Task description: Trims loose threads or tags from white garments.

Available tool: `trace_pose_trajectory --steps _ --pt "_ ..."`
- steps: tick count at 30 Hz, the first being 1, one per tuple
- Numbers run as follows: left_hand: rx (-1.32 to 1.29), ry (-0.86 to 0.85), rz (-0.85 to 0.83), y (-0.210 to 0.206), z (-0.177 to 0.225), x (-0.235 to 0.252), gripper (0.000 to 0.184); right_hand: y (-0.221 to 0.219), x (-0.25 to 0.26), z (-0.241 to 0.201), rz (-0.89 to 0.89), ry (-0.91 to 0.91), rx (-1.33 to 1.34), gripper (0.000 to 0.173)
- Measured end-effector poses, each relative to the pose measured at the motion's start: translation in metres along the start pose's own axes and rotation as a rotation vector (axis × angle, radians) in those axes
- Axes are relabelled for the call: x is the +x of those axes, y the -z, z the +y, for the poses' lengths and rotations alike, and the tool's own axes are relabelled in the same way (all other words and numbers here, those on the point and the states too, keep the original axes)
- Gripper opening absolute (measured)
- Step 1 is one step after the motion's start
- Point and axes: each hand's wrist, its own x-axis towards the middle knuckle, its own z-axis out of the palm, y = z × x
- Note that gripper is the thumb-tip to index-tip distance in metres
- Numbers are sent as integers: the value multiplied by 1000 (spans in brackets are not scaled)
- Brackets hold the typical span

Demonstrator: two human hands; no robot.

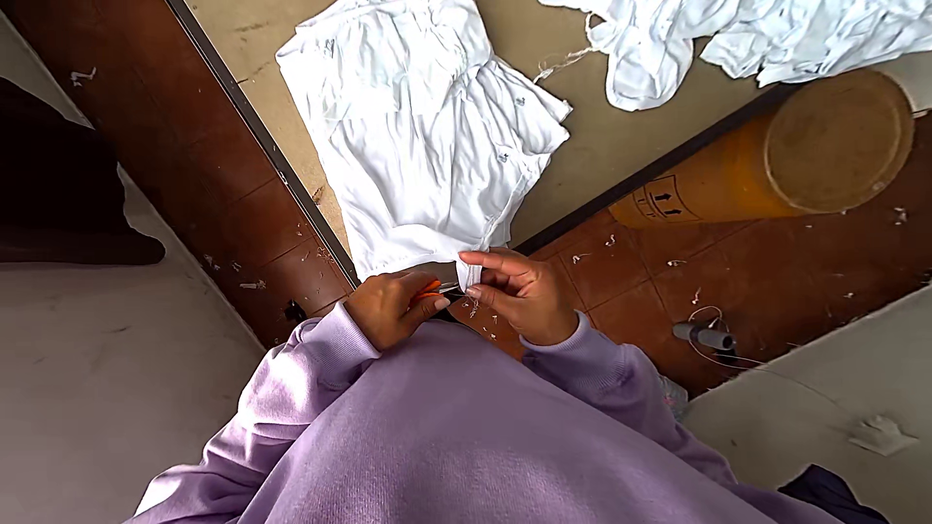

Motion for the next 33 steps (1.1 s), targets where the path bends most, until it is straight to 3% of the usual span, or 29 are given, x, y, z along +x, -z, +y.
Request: trace_pose_trajectory --steps 12,33 --pt "65 -125 56 -12 7 15 33 4 -4 -8 -32 -2 -50 40" --pt "51 -109 36 -11 9 24 35 14 1 -8 -65 15 -65 43"
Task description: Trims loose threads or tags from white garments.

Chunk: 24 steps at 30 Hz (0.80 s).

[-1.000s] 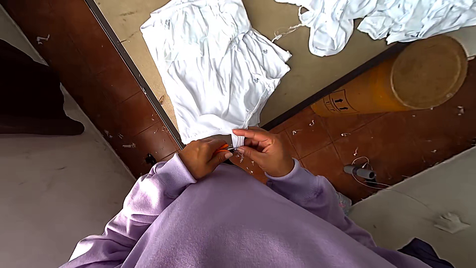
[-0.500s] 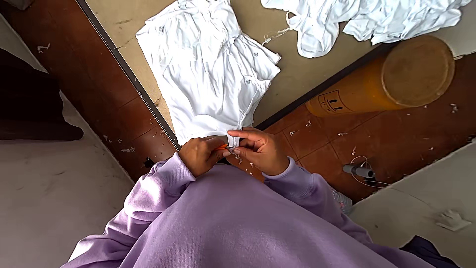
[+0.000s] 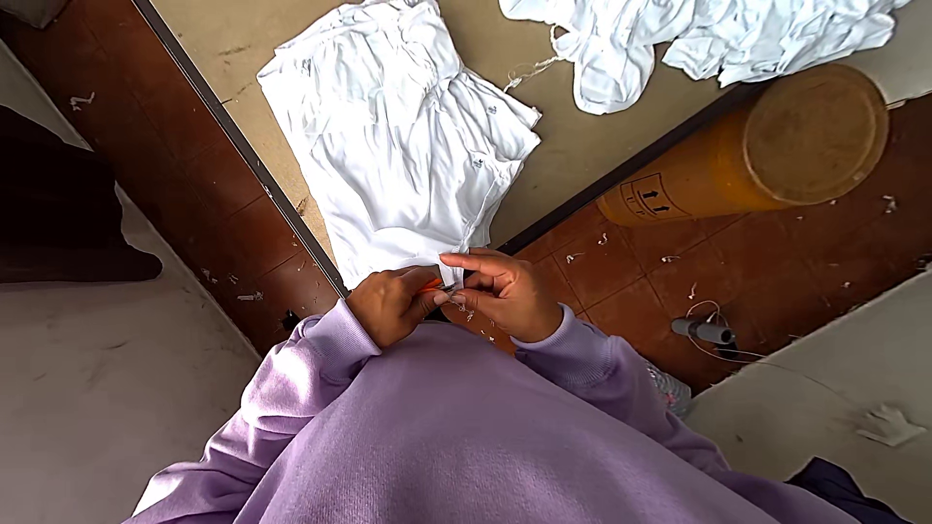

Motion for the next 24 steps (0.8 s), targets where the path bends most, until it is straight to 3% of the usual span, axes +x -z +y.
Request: trace_pose_trajectory --steps 10,15,18,21,22,24 --pt "-30 -59 21 -3 -1 15 35 1 8 -2 -65 -27 51 50" --pt "-93 -106 4 8 -8 18 31 16 4 1 -175 -50 -24 64" --pt "8 33 2 14 -20 21 54 61 -23 11 -409 -309 -398 55" --pt "164 310 -172 3 -33 28 67 84 -50 32 -649 -978 -1019 49" --pt "220 359 -220 -3 -40 30 60 87 -54 40 -635 -1076 -1079 46" --pt "284 388 -236 -12 -52 29 38 92 -44 40 -528 -956 -1041 41"
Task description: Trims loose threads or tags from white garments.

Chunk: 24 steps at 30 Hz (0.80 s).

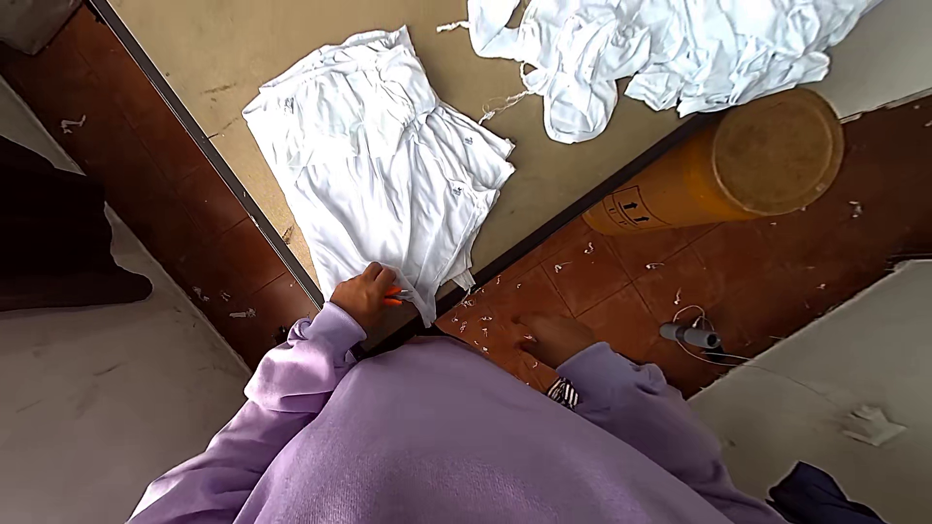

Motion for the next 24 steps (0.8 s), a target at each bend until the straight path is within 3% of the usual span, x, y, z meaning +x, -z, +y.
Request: trace_pose_trajectory --steps 2,4,8,10,14,17,20,24 --pt "-27 -12 67 -2 -6 -1 25 15 2 -18 253 135 197 31" --pt "-86 -55 218 0 -11 -3 17 22 12 -39 473 216 299 31" --pt "-205 -10 587 17 -17 -5 19 19 46 -61 610 283 417 46" --pt "-289 91 674 29 -23 -7 21 15 53 -67 650 304 441 46" --pt "-445 246 651 46 -36 -4 22 13 59 -81 729 338 553 45" --pt "-289 261 727 50 -32 -2 25 26 62 -94 708 324 553 53" --pt "-174 89 739 45 -18 0 26 30 68 -97 693 276 499 37" --pt "-217 -118 468 24 -3 6 18 24 61 -92 742 344 739 25"
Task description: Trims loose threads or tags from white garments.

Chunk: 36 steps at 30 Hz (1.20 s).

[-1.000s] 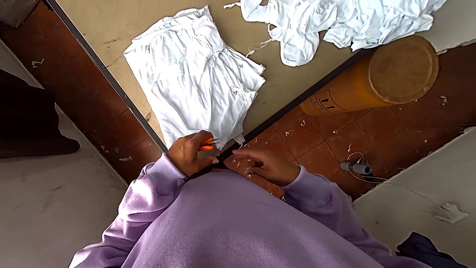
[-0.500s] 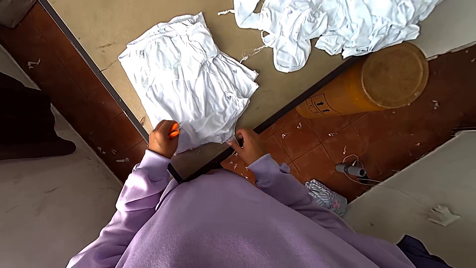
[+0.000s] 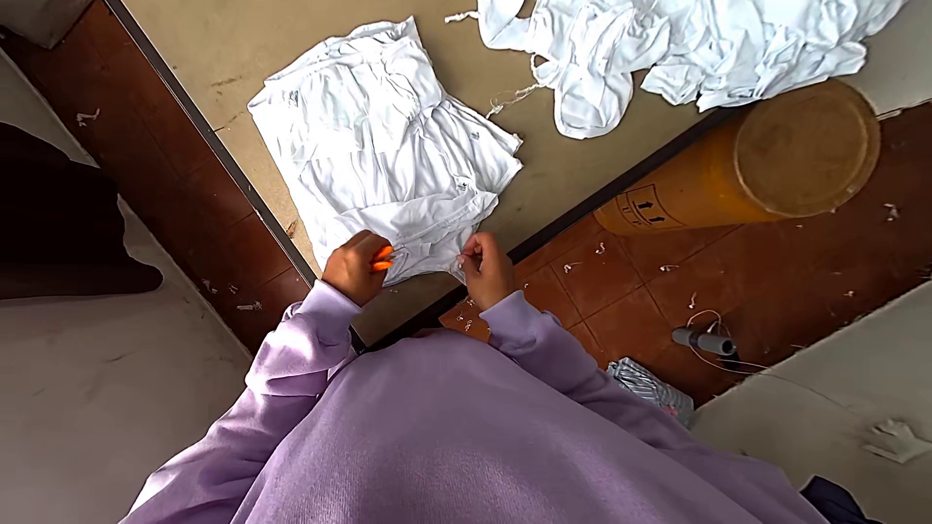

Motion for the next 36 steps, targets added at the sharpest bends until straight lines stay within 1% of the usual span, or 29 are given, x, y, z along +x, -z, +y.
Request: trace_pose_trajectory --steps 1,3,4,6,8,10,12,13,15,16,17,18,19,21,23,24,25,26,27,28,31,32,34,36 --pt "-12 27 -91 -5 -1 0 21 0 -3 1 43 17 112 22" --pt "0 148 -291 -11 -1 0 32 -3 -6 2 130 17 384 18" --pt "20 193 -349 -14 -3 -1 35 -4 -6 1 154 -7 520 15" --pt "33 219 -373 -16 -7 -4 31 -3 -8 -5 148 -102 723 15" --pt "-32 176 -283 -14 -11 -8 27 6 -11 -13 74 -252 817 22" --pt "-80 121 -135 -12 -13 -9 28 17 -17 -15 -33 -353 828 28" --pt "-26 73 -45 -12 -10 -1 35 22 -22 -7 -87 -321 713 28" --pt "26 62 -55 -13 -5 5 40 24 -25 -2 -104 -263 572 27" --pt "126 53 -178 -16 9 22 48 28 -27 3 -139 -172 250 30" --pt "157 51 -249 -20 13 30 45 26 -28 3 -132 -133 137 31" --pt "154 55 -318 -22 14 38 36 24 -29 2 -118 -96 75 31" --pt "120 59 -360 -22 14 45 28 21 -27 -1 -112 -62 71 31" --pt "34 34 -333 -22 11 50 21 18 -25 -4 -110 -24 101 31" --pt "-203 -54 -210 -18 3 54 19 11 -18 -13 -102 72 158 38" --pt "-352 -88 -196 -6 5 55 17 0 -10 -21 -59 214 166 50" --pt "-391 -101 -214 1 7 55 15 -6 -6 -25 -18 286 169 51" --pt "-410 -119 -237 6 8 56 14 -12 -2 -28 24 347 169 46" --pt "-410 -141 -259 11 9 57 14 -17 2 -32 54 389 171 38" --pt "-393 -158 -276 15 9 58 14 -19 5 -35 56 404 181 29" --pt "-363 -172 -285 18 10 60 15 -19 6 -37 38 402 200 25" --pt "-246 -183 -234 25 11 62 16 -11 2 -38 -48 333 291 26" --pt "-204 -177 -205 27 11 63 17 -8 -2 -37 -83 303 354 26" --pt "-147 -170 -162 30 10 64 19 -2 -10 -34 -153 266 561 26" --pt "-127 -172 -156 30 8 66 20 2 -17 -28 -204 215 777 27"
